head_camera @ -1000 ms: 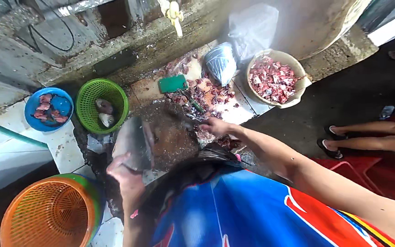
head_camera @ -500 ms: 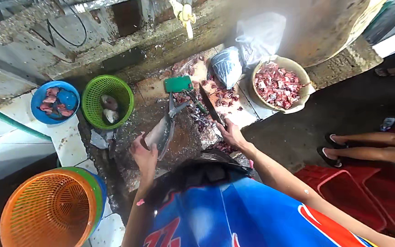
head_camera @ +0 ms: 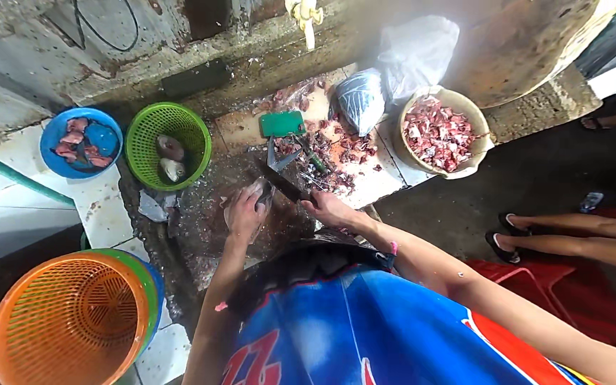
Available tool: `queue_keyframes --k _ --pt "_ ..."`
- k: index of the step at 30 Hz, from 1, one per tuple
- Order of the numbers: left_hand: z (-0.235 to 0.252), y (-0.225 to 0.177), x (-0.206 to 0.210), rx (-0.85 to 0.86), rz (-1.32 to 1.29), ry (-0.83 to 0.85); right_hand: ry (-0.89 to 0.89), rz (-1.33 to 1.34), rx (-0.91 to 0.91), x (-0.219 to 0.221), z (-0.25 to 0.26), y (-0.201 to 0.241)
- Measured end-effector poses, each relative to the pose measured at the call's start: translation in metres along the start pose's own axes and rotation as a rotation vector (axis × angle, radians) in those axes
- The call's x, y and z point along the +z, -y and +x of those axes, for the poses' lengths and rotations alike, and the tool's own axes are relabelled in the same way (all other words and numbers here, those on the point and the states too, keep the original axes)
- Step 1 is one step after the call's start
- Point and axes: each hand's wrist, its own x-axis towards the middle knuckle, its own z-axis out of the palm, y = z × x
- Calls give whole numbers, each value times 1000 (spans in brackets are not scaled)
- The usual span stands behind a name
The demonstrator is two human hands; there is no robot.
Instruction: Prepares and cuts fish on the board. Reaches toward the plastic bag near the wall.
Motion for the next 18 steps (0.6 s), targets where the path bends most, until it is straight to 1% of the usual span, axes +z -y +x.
queue_keyframes --k 2,5,7,10,12,15,18 --pt "-2 0 2 0 -12 -11 16 -104 37 3 0 8" --pt "-4 -2 2 -18 -43 -33 -69 -416 126 13 -2 30" --pt "-6 -5 0 -51 -49 -14 -125 -506 132 22 1 40" --pt "-7 -7 1 -54 -50 -17 -197 -517 68 36 21 43" --pt "-8 -7 5 -29 -50 -39 -215 -516 34 41 42 43" --pt "-11 -4 9 -12 -12 -18 -164 -490 23 36 55 43" --pt "-8 -8 3 -60 29 44 -66 -427 62 10 48 41"
